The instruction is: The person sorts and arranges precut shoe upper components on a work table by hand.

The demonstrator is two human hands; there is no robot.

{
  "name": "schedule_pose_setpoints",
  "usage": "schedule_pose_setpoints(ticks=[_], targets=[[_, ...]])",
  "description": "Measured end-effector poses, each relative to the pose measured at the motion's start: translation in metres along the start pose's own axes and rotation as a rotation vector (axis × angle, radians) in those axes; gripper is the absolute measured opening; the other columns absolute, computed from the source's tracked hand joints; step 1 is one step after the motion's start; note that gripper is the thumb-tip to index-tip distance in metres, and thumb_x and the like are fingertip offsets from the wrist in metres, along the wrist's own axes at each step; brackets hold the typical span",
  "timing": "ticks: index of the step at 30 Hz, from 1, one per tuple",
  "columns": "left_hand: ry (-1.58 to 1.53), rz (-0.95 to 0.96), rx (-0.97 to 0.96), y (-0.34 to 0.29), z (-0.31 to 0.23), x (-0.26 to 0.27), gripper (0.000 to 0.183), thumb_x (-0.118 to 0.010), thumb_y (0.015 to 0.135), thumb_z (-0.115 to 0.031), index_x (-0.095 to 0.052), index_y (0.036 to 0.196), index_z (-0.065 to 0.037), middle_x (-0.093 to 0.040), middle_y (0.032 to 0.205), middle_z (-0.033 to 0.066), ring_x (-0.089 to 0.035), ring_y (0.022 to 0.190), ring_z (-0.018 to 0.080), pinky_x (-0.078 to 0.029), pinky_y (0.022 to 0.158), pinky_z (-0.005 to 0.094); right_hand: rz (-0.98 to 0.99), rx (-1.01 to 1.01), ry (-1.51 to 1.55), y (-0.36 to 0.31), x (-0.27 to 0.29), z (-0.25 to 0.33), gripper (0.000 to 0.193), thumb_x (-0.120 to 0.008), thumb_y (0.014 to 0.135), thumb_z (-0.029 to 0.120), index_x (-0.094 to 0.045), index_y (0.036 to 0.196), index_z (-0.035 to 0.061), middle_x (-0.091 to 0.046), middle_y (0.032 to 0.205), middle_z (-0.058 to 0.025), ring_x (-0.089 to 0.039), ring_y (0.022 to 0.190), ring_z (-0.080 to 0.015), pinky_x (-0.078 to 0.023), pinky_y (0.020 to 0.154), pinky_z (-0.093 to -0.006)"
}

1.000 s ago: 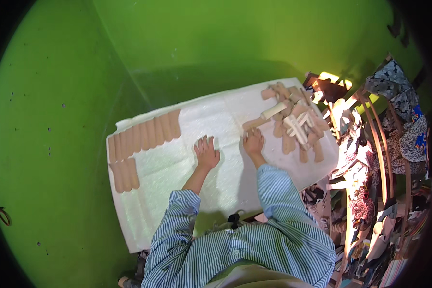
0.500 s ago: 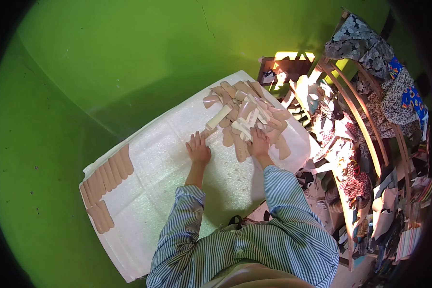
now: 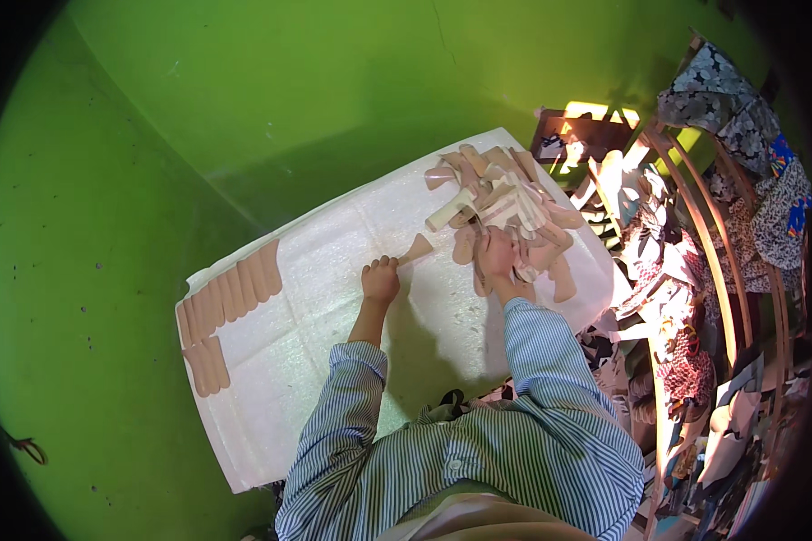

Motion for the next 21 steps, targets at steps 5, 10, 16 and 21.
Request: schedule_pose_setpoints(ticks=[5,10,16,21], targets=[[0.033,0.093,0.077,-0.027,0.025,0.013,0.019,-0.048,0.071,-0.01,-0.055,0.089,-0.011,-0.054,0.088,0.0053,-0.054,0.084,0.0227,-0.044,0.068,0.0371,0.065,0.048,0.12,-0.026,-0.037,0.04,0.022,-0.045,0.078,0.019,-0.056,0.091,0.0058,-0.059,0.081,-0.0128,-0.055,0.081,-0.0276,-0.031,0.08,-0.0412],[0.032,0.121,0.198,-0.059,0.051,0.028,0.024,-0.048,0.071,-0.01,-0.056,0.094,-0.011,-0.052,0.091,0.0058,-0.054,0.085,0.0225,-0.047,0.066,0.0363,0.156,0.032,0.465,-0.056,-0.08,0.077,0.022,-0.047,0.079,0.019,-0.057,0.079,-0.0003,-0.055,0.065,-0.0175,-0.054,0.062,-0.0298,-0.041,0.058,-0.0355],[-0.071,0.187,0.307,-0.091,0.081,0.049,0.022,-0.045,0.077,-0.022,-0.059,0.088,-0.008,-0.053,0.088,0.0086,-0.055,0.083,0.026,-0.048,0.066,0.0364,0.476,0.001,0.72,-0.086,-0.11,0.13,0.026,-0.047,0.082,0.021,-0.057,0.082,-0.0025,-0.055,0.064,-0.0084,-0.05,0.06,-0.0137,-0.04,0.057,-0.0289],[-0.621,0.226,0.586,-0.102,0.114,0.047,0.046,-0.034,0.084,-0.043,-0.061,0.084,-0.006,-0.058,0.082,0.0086,-0.055,0.073,0.0217,-0.045,0.064,0.0325,0.686,-0.203,1.097,-0.104,-0.12,0.189,0.026,-0.044,0.086,0.02,-0.055,0.092,-0.0017,-0.057,0.08,-0.0077,-0.052,0.068,-0.0144,-0.042,0.062,-0.0274]])
Point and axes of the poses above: each hand's wrist, its own y-axis towards the middle knuckle, its own x-axis out of the back of the hand, z = x × y, the point moved 1 cm from there along y, towards the middle knuckle
